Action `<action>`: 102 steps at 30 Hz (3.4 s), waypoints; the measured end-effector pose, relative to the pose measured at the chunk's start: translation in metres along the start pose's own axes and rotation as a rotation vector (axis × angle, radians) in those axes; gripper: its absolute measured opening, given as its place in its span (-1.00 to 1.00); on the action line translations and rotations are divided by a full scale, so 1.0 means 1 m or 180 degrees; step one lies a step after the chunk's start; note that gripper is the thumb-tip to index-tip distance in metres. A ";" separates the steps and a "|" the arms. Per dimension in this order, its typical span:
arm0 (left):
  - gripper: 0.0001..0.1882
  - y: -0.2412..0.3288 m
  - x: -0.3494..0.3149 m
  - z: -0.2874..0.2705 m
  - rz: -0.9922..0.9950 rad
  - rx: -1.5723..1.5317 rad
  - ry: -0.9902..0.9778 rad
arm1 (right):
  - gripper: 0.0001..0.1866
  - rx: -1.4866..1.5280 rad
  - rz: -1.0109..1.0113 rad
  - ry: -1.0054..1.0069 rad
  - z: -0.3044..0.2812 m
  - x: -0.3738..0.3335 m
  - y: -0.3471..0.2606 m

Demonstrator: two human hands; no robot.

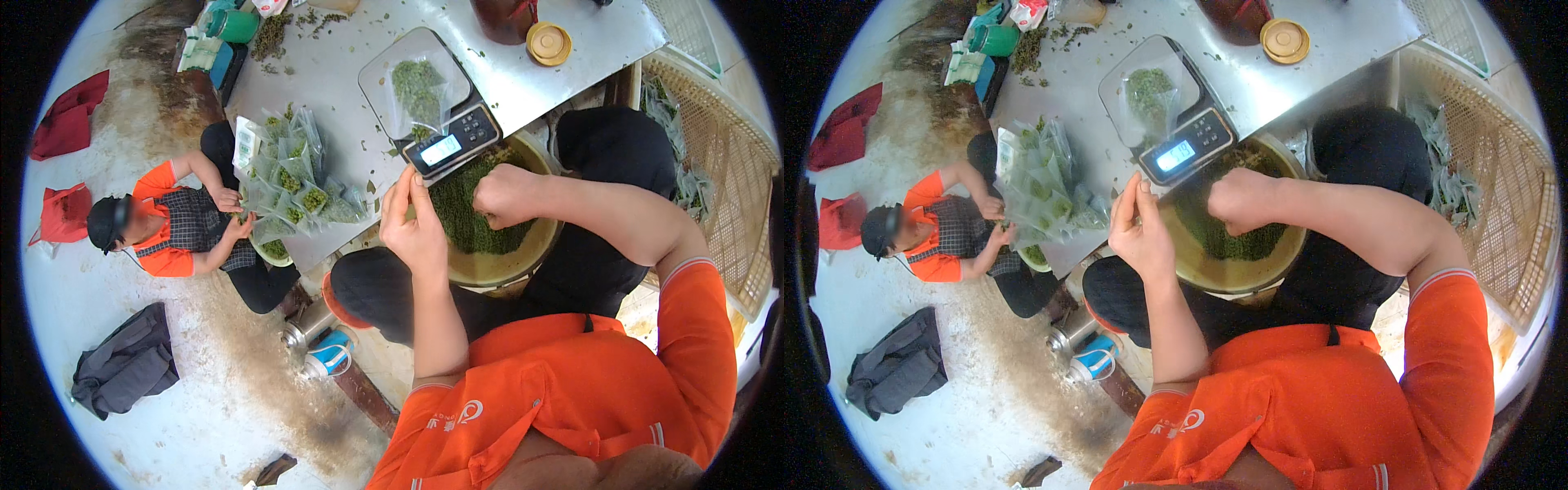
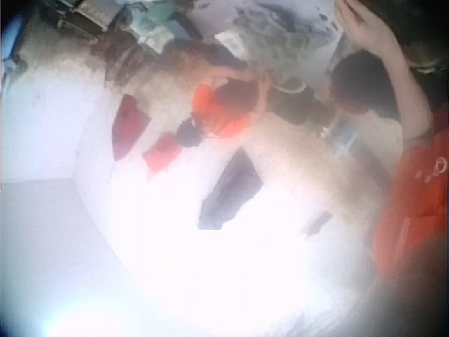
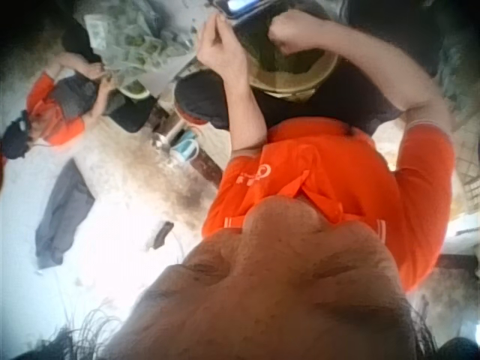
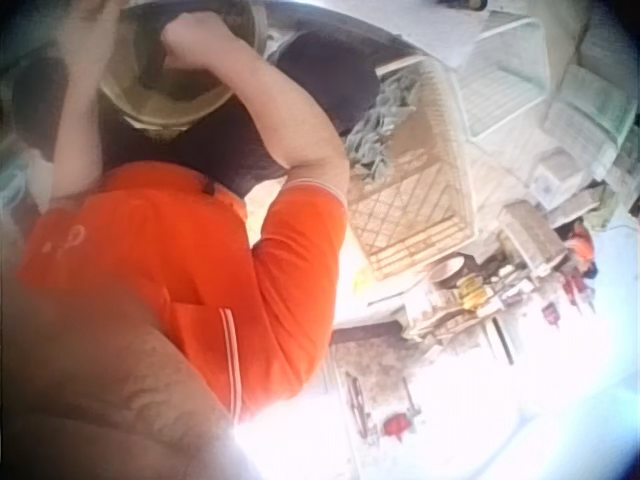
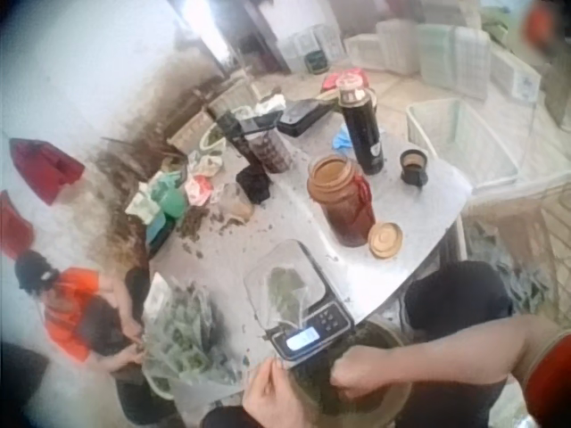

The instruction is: The person scoops green leaves from a bowl into small plastic bags, weighs each bag on a digital scale, and places the filled bags on the table. The person repeats this process continuously.

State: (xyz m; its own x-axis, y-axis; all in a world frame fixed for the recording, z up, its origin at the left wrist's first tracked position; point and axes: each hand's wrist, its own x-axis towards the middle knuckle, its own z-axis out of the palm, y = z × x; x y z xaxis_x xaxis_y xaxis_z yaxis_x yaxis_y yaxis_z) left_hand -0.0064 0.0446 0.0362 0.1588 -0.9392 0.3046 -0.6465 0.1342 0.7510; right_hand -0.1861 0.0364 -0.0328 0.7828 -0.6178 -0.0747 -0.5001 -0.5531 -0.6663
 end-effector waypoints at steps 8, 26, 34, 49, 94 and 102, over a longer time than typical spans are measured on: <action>-0.74 -0.008 -0.013 -0.016 0.0171 0.0036 -0.0152 | -0.68 -0.0086 -0.0042 -0.0009 -0.020 -0.007 -0.010; -0.64 0.012 0.050 0.018 0.1136 0.1224 -0.0764 | -0.85 0.0489 0.0039 0.2893 -0.064 0.020 -0.020; -0.63 0.065 0.045 -0.037 0.1738 0.1770 -0.1398 | -0.37 -0.0616 -0.0004 0.3280 -0.083 0.029 -0.044; -0.60 0.070 0.025 -0.041 0.1532 0.1970 -0.1209 | -0.33 -0.0595 -0.0212 0.3374 -0.067 0.027 -0.024; -0.84 -0.022 0.009 -0.061 0.0108 -0.0130 -0.0491 | -0.73 -0.1494 0.4327 0.3697 -0.086 -0.475 0.160; -0.85 -0.022 -0.088 -0.040 -0.0311 -0.0142 -0.1906 | -0.52 -0.0356 0.5000 0.1464 0.108 -0.478 0.278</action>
State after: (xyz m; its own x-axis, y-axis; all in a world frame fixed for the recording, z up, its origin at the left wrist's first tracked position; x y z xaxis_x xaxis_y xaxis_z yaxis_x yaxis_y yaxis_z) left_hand 0.0241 0.1374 0.0163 -0.2400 -0.9607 -0.1398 -0.6163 0.0395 0.7866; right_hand -0.6594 0.2382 -0.2631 -0.6475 -0.6724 -0.3586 -0.6898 0.7172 -0.0993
